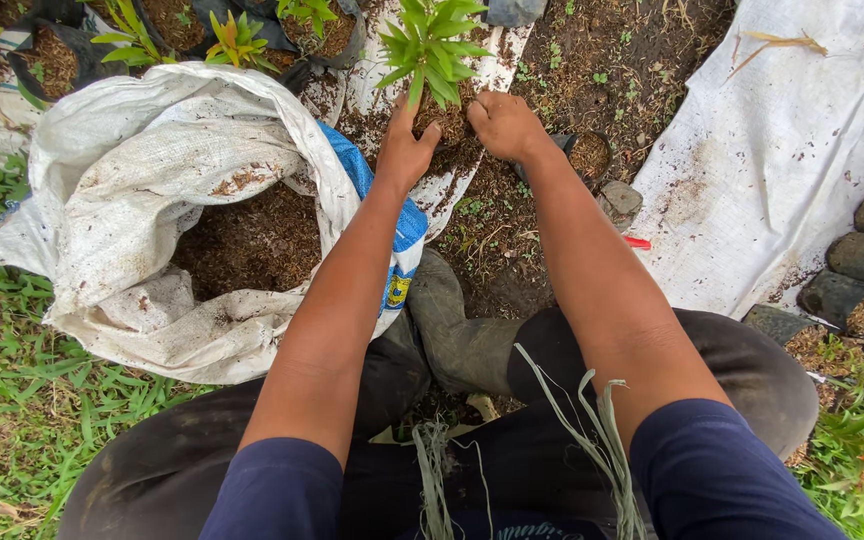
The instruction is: The person scoops soil from a sack and fills black plastic nursery bags with seedlings. They place each filled bag on a white tarp, repeating the process for multiple seedlings.
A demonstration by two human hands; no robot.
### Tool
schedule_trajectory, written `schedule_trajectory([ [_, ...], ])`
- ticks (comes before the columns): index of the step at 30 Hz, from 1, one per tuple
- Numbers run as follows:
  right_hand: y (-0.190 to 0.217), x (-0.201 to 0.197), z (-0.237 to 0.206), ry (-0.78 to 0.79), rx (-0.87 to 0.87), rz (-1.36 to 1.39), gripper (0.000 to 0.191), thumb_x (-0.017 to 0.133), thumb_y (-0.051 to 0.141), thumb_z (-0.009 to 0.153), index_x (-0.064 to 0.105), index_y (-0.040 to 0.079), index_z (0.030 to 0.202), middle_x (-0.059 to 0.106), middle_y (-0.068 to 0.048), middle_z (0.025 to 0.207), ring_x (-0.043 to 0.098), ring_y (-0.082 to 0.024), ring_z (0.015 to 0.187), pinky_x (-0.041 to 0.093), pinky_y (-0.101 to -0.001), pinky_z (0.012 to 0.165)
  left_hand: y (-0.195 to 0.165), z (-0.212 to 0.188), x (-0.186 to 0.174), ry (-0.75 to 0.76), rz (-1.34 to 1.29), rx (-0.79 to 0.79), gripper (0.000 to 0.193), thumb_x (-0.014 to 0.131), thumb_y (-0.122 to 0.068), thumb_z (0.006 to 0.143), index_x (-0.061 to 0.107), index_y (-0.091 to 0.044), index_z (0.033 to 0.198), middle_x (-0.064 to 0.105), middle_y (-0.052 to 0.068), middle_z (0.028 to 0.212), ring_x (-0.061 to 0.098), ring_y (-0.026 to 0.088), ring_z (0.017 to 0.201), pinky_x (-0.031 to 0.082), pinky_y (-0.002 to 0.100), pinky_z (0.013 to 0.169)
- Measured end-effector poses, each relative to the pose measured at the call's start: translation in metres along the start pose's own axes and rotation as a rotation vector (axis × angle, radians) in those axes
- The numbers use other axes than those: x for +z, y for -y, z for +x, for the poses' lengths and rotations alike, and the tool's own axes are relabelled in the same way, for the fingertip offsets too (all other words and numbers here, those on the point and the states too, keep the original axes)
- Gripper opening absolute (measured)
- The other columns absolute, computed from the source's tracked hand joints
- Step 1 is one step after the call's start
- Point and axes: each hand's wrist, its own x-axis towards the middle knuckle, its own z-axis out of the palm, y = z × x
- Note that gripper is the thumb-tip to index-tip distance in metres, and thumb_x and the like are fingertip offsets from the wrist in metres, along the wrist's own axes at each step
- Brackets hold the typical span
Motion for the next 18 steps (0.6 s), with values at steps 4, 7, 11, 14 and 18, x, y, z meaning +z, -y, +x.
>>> schedule_trajectory([
  [4, -0.006, -0.020, -0.009, 0.052, 0.019, 0.072, 0.041, 0.045, 0.035, 0.103, 0.067, 0.001, 0.099, 0.072, -0.024, 0.102, 0.069, -0.040, 0.097, 0.051, -0.0513, 0.092, -0.012, -0.011, -0.007, 0.088, -0.309, -0.118, 0.089, 0.055, -0.011, 0.089, 0.013, -0.026, 0.166, 0.028, 0.017, 0.171, 0.031, 0.031, 0.156, 0.029, 0.039, 0.124],
  [7, -0.019, -0.064, -0.020, 0.172, 0.052, 0.241, 0.038, 0.049, 0.032, 0.105, 0.067, -0.001, 0.096, 0.077, -0.016, 0.095, 0.076, -0.025, 0.087, 0.058, -0.0416, 0.084, -0.035, -0.022, -0.010, 0.058, -0.606, 0.047, 0.088, 0.045, -0.007, 0.091, 0.004, -0.023, 0.167, 0.020, 0.021, 0.175, 0.023, 0.031, 0.163, 0.031, 0.042, 0.121],
  [11, -0.045, -0.141, -0.067, 0.150, 0.037, 0.379, 0.032, 0.051, 0.026, 0.107, 0.065, -0.003, 0.102, 0.075, -0.013, 0.102, 0.077, -0.019, 0.094, 0.062, -0.0333, 0.083, -0.076, -0.049, -0.013, 0.041, -0.617, 0.167, 0.077, 0.042, -0.012, 0.098, 0.012, -0.023, 0.168, 0.025, 0.022, 0.173, 0.029, 0.033, 0.161, 0.042, 0.049, 0.119],
  [14, -0.074, -0.189, -0.129, 0.035, 0.016, 0.400, 0.029, 0.049, 0.023, 0.109, 0.064, -0.002, 0.111, 0.073, -0.014, 0.106, 0.076, -0.021, 0.097, 0.063, -0.0334, 0.087, -0.103, -0.073, -0.013, 0.107, -0.569, 0.158, 0.069, 0.044, -0.017, 0.103, 0.022, -0.021, 0.169, 0.024, 0.022, 0.173, 0.029, 0.035, 0.160, 0.037, 0.050, 0.123],
  [18, -0.132, -0.190, -0.253, -0.196, 0.085, 0.569, 0.030, 0.048, 0.025, 0.111, 0.064, 0.002, 0.122, 0.072, -0.012, 0.113, 0.073, -0.018, 0.099, 0.062, -0.0320, 0.088, -0.111, -0.119, -0.009, 0.213, -0.477, -0.001, 0.065, 0.053, -0.023, 0.099, 0.032, -0.019, 0.161, 0.032, 0.018, 0.168, 0.043, 0.033, 0.148, 0.042, 0.051, 0.112],
])
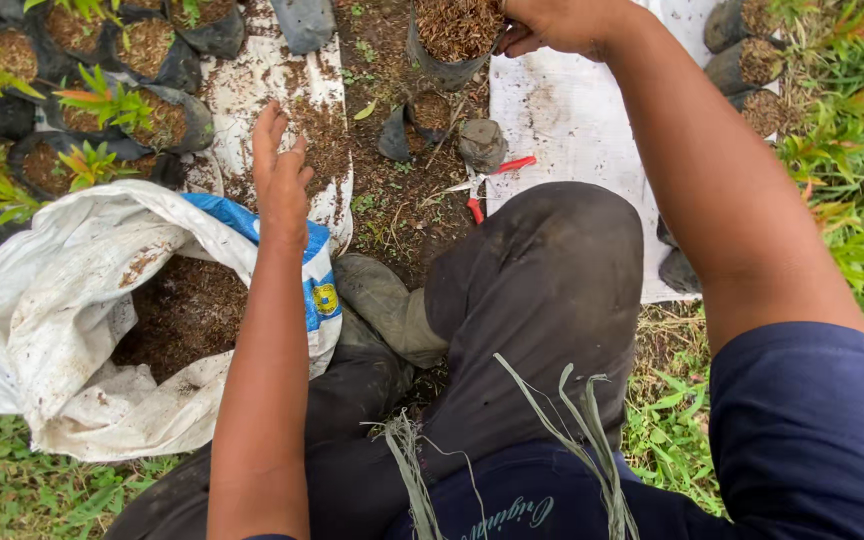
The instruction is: The person scoops soil from a sack and fills black plastic nursery bags with seedlings. They place each filled bag on a white tarp, repeating the process for multiple seedlings.
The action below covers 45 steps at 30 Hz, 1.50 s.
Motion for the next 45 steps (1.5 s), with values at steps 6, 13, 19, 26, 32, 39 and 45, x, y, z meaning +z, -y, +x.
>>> schedule_trajectory([
  [6, -0.124, 0.028, -0.165, -0.720, 0.217, 0.641, 0.027, 0.053, 0.020, 0.102, 0.064, -0.004, 0.094, 0.071, -0.012, 0.099, 0.077, -0.022, 0.092, 0.066, -0.0361, 0.083, 0.031, -0.058, 0.005, 0.035, 0.058, -0.140, 0.064, 0.053, -0.022, 0.097, 0.035, -0.018, 0.158, 0.034, 0.016, 0.165, 0.052, 0.033, 0.141, 0.047, 0.049, 0.107],
  [13, -0.211, 0.089, -0.222, -1.472, 0.364, 1.022, 0.031, 0.055, 0.024, 0.094, 0.061, -0.005, 0.088, 0.067, -0.014, 0.089, 0.070, -0.023, 0.082, 0.063, -0.0370, 0.078, 0.065, -0.090, -0.020, 0.064, 0.129, -0.174, 0.055, 0.047, -0.020, 0.101, 0.040, -0.013, 0.155, 0.038, 0.016, 0.162, 0.054, 0.033, 0.140, 0.051, 0.048, 0.104],
  [19, -0.225, 0.032, -0.193, -1.666, 0.249, 1.308, 0.031, 0.054, 0.026, 0.095, 0.059, -0.004, 0.095, 0.059, -0.016, 0.091, 0.065, -0.030, 0.081, 0.059, -0.0446, 0.085, 0.073, -0.110, -0.048, -0.030, 0.185, -0.228, 0.049, 0.044, -0.024, 0.107, 0.040, -0.011, 0.154, 0.040, 0.016, 0.160, 0.054, 0.033, 0.138, 0.051, 0.048, 0.103],
  [26, -0.215, -0.012, -0.159, -1.911, 0.695, 1.486, 0.042, 0.050, 0.034, 0.097, 0.064, 0.004, 0.122, 0.055, -0.005, 0.113, 0.056, -0.026, 0.095, 0.049, -0.0500, 0.091, 0.068, -0.120, -0.041, -0.065, 0.187, -0.264, 0.050, 0.041, -0.022, 0.107, 0.038, -0.005, 0.154, 0.042, 0.021, 0.158, 0.055, 0.034, 0.136, 0.051, 0.047, 0.101],
  [32, -0.239, -0.017, -0.158, -1.869, 0.522, 1.363, 0.047, 0.047, 0.037, 0.103, 0.074, 0.002, 0.119, 0.068, -0.017, 0.113, 0.063, -0.035, 0.104, 0.051, -0.0455, 0.086, 0.059, -0.118, -0.029, -0.056, 0.193, -0.278, 0.051, 0.040, -0.023, 0.107, 0.038, -0.003, 0.154, 0.044, 0.022, 0.156, 0.054, 0.035, 0.136, 0.051, 0.046, 0.102],
  [39, -0.235, 0.014, -0.192, -1.560, 0.706, -0.211, 0.038, 0.051, 0.036, 0.107, 0.064, 0.009, 0.129, 0.062, -0.011, 0.132, 0.064, -0.033, 0.118, 0.050, -0.0430, 0.098, 0.063, -0.110, -0.020, -0.016, 0.161, -0.266, 0.050, 0.040, -0.022, 0.106, 0.041, -0.001, 0.151, 0.048, 0.022, 0.153, 0.055, 0.034, 0.136, 0.050, 0.045, 0.103],
  [45, -0.239, -0.005, -0.198, -1.094, 0.754, -0.582, 0.056, 0.062, 0.029, 0.101, 0.044, 0.004, 0.147, 0.042, -0.015, 0.153, 0.066, -0.037, 0.110, 0.055, -0.0465, 0.084, 0.067, -0.111, -0.011, 0.044, 0.130, -0.274, 0.049, 0.043, -0.024, 0.106, 0.043, 0.001, 0.149, 0.053, 0.021, 0.148, 0.058, 0.034, 0.132, 0.049, 0.044, 0.103],
])
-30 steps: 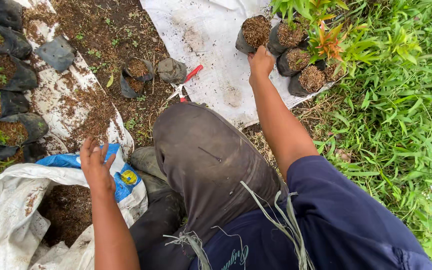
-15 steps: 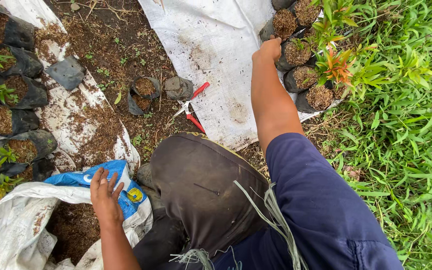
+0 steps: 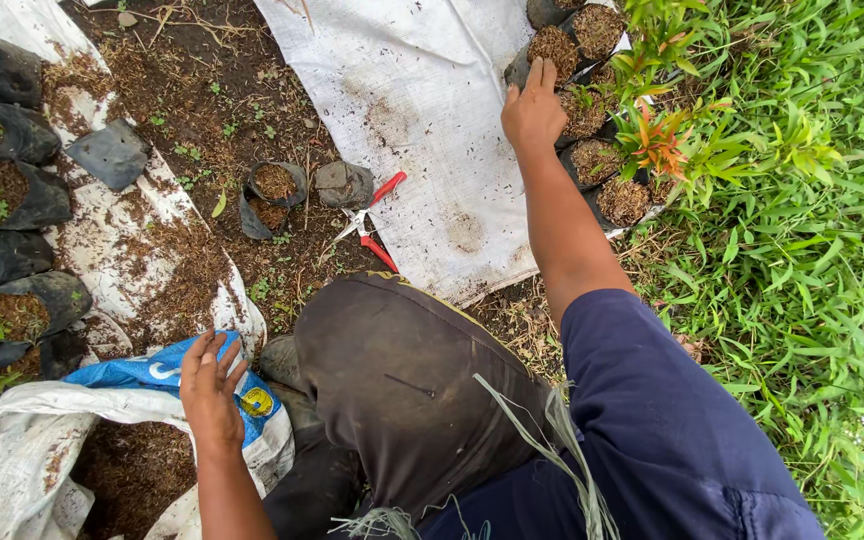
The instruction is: The person scoops soil from a sack and fills black plastic nursery bags with seedlings. They place each filled bag on a white tarp, repeating the process for multiple seedlings.
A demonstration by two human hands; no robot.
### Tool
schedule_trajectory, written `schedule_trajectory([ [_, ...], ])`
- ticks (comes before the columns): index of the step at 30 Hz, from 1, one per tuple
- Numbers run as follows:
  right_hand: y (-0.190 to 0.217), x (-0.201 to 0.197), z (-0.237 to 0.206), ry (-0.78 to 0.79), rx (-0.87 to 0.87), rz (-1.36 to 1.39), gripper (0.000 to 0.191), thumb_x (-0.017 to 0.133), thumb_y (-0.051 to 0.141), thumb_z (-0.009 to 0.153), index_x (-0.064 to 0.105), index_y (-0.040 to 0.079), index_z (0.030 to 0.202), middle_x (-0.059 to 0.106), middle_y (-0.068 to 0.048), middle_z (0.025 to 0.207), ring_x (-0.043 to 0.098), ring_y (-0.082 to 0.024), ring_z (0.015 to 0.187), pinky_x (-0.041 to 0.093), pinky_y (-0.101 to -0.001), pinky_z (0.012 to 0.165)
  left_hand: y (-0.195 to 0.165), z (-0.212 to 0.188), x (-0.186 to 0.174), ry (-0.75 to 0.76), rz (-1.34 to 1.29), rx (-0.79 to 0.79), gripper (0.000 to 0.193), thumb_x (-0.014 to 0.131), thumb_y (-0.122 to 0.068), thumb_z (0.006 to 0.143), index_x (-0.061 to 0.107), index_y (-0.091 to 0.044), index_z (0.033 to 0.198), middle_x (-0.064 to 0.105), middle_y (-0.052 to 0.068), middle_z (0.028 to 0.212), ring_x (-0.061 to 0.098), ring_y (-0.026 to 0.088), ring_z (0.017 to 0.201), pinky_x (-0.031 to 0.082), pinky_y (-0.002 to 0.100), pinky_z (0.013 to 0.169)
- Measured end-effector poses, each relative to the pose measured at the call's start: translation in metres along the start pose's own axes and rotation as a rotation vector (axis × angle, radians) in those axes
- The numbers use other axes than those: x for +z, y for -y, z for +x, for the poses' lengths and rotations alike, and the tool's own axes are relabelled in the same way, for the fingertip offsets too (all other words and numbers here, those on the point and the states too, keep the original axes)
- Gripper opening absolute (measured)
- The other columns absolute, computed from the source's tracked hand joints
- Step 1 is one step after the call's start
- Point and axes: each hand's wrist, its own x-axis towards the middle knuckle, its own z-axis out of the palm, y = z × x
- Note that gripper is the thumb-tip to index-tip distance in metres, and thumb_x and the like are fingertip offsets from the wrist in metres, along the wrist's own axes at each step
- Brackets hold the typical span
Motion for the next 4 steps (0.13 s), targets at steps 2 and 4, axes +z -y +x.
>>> schedule_trajectory([
  [2, 0.0065, 0.0044, 0.0077, 0.043, -0.002, -0.006, 0.057, 0.064, 0.028, 0.100, 0.044, 0.005, 0.148, 0.039, -0.017, 0.155, 0.067, -0.037, 0.108, 0.056, -0.0468, 0.081, -0.0025, 0.0040, 0.0028, 0.001, -0.015, 0.017, 0.050, 0.045, -0.025, 0.106, 0.044, 0.000, 0.149, 0.053, 0.021, 0.148, 0.058, 0.033, 0.132, 0.049, 0.044, 0.103],
  [4, 0.0099, 0.0092, 0.0042, -0.062, -0.083, 0.027, 0.054, 0.067, 0.027, 0.101, 0.049, 0.009, 0.149, 0.038, -0.017, 0.157, 0.069, -0.035, 0.112, 0.059, -0.0446, 0.083, -0.0043, 0.0061, 0.0023, -0.015, -0.043, 0.012, 0.050, 0.047, -0.027, 0.105, 0.044, 0.000, 0.148, 0.053, 0.021, 0.148, 0.059, 0.033, 0.131, 0.050, 0.045, 0.104],
])
